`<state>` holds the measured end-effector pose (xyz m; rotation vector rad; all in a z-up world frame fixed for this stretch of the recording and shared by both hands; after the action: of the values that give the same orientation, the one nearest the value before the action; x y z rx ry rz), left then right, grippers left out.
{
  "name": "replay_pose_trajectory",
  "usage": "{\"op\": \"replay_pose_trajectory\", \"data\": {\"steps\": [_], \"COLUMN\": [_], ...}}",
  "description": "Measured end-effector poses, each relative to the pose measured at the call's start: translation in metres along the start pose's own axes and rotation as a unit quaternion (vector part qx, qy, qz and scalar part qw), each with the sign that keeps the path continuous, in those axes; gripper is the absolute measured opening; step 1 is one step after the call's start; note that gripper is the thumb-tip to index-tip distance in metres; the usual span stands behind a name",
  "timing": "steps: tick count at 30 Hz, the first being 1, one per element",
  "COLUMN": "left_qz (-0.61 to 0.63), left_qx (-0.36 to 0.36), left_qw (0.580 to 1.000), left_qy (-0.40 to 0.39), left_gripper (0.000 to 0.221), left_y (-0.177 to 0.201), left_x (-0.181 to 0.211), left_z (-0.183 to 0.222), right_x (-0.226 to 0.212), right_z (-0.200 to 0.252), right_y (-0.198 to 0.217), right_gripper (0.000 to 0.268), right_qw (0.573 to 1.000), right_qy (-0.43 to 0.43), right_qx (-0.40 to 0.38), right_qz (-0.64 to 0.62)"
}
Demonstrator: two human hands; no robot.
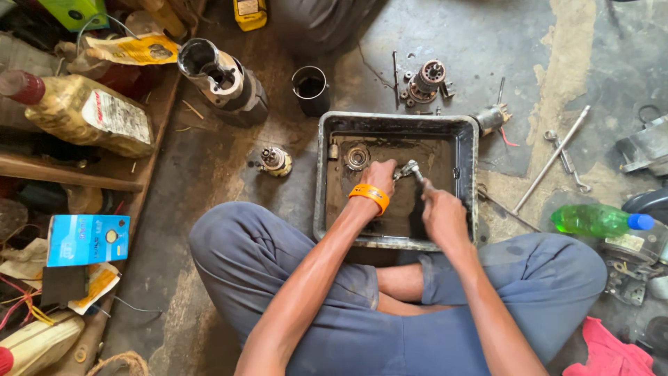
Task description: The person scrubs a small mechanical part with a brush while holding it in a tray of dark liquid. The person repeatedly dips the part and brush into the liquid and scrubs the surface.
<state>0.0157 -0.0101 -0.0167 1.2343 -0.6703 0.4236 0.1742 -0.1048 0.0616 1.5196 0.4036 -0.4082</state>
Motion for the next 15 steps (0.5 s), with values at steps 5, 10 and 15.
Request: {"op": "replay_pose_trajectory", "data": {"steps": [5,10,15], "left_qz": [-0.004,-0.001,-0.002], "left_qx": [-0.009,-0.01,-0.018], "left_qw": [1.0,1.0,1.0], "left_qy": [-0.007,0.002,0.013], "left_gripper": [0.016,0.016,0.017], "left_y": [0.007,0.006,0.007], "left_x": [0.006,0.007,0.002], "left_z": [0.002,0.004,0.0], "right_x": [0.003,0.012,0.005], "right_z": [-0.001,0.003,0.002], "right_y": [-0.004,-0.012,-0.007], "right_gripper": [0.022,0.021,0.022], "right_qw": [0.999,0.999,1.0], "right_qy": [-0.026,0.023,0.006], "right_qx": [0.003,0.022,0.002], "right_qz": [0.019,-0.002,0.026]}}
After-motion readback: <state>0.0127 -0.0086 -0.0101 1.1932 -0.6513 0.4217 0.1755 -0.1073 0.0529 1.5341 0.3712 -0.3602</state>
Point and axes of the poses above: each hand's wrist, its own z-axis away from the middle knuckle, its own y-axis out of the back of the hand, x = y × z, the point moved 2 cm from there along -z, towards the middle knuckle, and after that the axes turned 4 degrees about z, right-handed, at the moved point
